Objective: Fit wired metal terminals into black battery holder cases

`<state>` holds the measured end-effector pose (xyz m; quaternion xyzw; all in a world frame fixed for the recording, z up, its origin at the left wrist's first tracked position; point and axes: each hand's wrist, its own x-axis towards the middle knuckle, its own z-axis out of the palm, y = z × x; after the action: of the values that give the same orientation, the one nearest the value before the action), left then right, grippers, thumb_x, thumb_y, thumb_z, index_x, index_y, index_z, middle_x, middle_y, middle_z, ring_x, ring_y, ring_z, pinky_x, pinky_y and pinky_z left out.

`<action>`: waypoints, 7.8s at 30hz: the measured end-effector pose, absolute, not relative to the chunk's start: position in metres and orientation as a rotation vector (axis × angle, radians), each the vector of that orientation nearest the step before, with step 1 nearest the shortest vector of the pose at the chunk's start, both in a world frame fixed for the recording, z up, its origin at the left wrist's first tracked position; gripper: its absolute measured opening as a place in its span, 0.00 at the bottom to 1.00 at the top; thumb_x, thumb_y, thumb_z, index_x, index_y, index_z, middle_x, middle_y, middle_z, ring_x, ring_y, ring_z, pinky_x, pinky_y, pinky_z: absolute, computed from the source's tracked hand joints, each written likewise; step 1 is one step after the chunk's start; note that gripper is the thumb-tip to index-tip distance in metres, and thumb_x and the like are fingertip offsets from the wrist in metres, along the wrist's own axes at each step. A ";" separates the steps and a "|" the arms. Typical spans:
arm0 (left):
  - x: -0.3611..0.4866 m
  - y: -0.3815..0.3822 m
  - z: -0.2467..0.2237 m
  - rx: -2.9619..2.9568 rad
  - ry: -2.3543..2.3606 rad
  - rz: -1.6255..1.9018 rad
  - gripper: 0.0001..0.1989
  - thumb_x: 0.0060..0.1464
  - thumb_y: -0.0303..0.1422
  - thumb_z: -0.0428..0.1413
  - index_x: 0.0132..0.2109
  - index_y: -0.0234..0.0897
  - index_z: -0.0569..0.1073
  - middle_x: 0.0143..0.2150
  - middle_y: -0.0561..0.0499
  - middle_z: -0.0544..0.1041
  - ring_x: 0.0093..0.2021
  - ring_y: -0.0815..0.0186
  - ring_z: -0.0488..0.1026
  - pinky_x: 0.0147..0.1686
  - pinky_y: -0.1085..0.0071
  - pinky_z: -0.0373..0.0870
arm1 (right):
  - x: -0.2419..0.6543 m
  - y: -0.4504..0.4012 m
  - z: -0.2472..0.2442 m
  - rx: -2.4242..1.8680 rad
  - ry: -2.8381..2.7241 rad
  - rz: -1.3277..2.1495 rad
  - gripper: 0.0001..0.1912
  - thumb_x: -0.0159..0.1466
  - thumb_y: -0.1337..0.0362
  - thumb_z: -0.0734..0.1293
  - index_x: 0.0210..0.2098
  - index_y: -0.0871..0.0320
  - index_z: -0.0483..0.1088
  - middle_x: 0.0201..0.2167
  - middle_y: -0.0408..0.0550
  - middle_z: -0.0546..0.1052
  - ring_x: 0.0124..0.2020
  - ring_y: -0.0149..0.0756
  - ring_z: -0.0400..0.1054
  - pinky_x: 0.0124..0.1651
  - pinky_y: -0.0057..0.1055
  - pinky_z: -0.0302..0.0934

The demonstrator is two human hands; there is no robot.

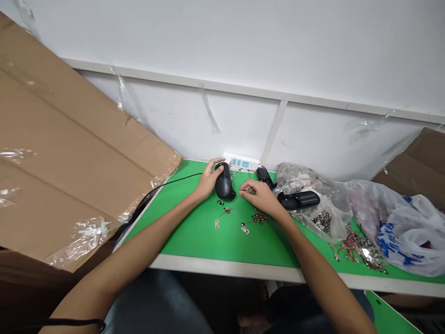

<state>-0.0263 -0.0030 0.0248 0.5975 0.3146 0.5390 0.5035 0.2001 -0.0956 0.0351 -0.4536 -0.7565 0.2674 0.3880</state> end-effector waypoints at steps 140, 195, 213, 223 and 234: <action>-0.011 -0.059 0.016 1.923 0.601 0.803 0.20 0.73 0.49 0.52 0.59 0.39 0.72 0.24 0.60 0.63 0.24 0.69 0.57 0.28 0.72 0.51 | 0.204 -0.106 0.012 -1.134 -2.499 -0.001 0.16 0.78 0.70 0.52 0.39 0.58 0.68 0.41 0.58 0.78 0.39 0.44 0.68 0.44 0.39 0.61; -0.010 -0.061 0.016 1.655 0.549 0.869 0.17 0.68 0.47 0.59 0.53 0.39 0.74 0.24 0.59 0.64 0.25 0.70 0.59 0.28 0.74 0.55 | 0.175 -0.118 0.052 -1.302 -2.075 0.695 0.15 0.72 0.71 0.54 0.30 0.56 0.64 0.27 0.44 0.70 0.30 0.35 0.61 0.34 0.32 0.53; 0.000 -0.037 0.030 0.837 0.805 1.253 0.17 0.45 0.40 0.67 0.40 0.33 0.86 0.38 0.47 0.85 0.36 0.63 0.77 0.36 0.71 0.72 | 0.177 -0.123 0.048 -1.165 -1.750 0.569 0.28 0.76 0.43 0.62 0.65 0.54 0.64 0.63 0.59 0.70 0.63 0.49 0.69 0.65 0.51 0.65; 0.001 -0.039 0.027 0.713 0.828 1.295 0.19 0.42 0.41 0.70 0.39 0.32 0.83 0.35 0.50 0.84 0.36 0.65 0.78 0.38 0.71 0.74 | 0.157 -0.133 0.044 -1.101 -2.149 0.223 0.49 0.64 0.41 0.76 0.72 0.57 0.55 0.71 0.68 0.66 0.73 0.62 0.60 0.72 0.61 0.61; -0.005 -0.031 0.019 0.774 0.630 1.076 0.24 0.53 0.38 0.65 0.55 0.32 0.77 0.25 0.58 0.71 0.22 0.72 0.66 0.25 0.75 0.67 | 0.191 -0.112 0.051 -1.022 -1.526 0.667 0.28 0.68 0.53 0.72 0.64 0.49 0.65 0.63 0.54 0.74 0.62 0.48 0.73 0.65 0.49 0.69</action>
<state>-0.0049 -0.0313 0.0186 0.3531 0.2873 0.4912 0.7427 0.1910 -0.1118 0.0506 -0.4334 -0.6472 0.2830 0.5596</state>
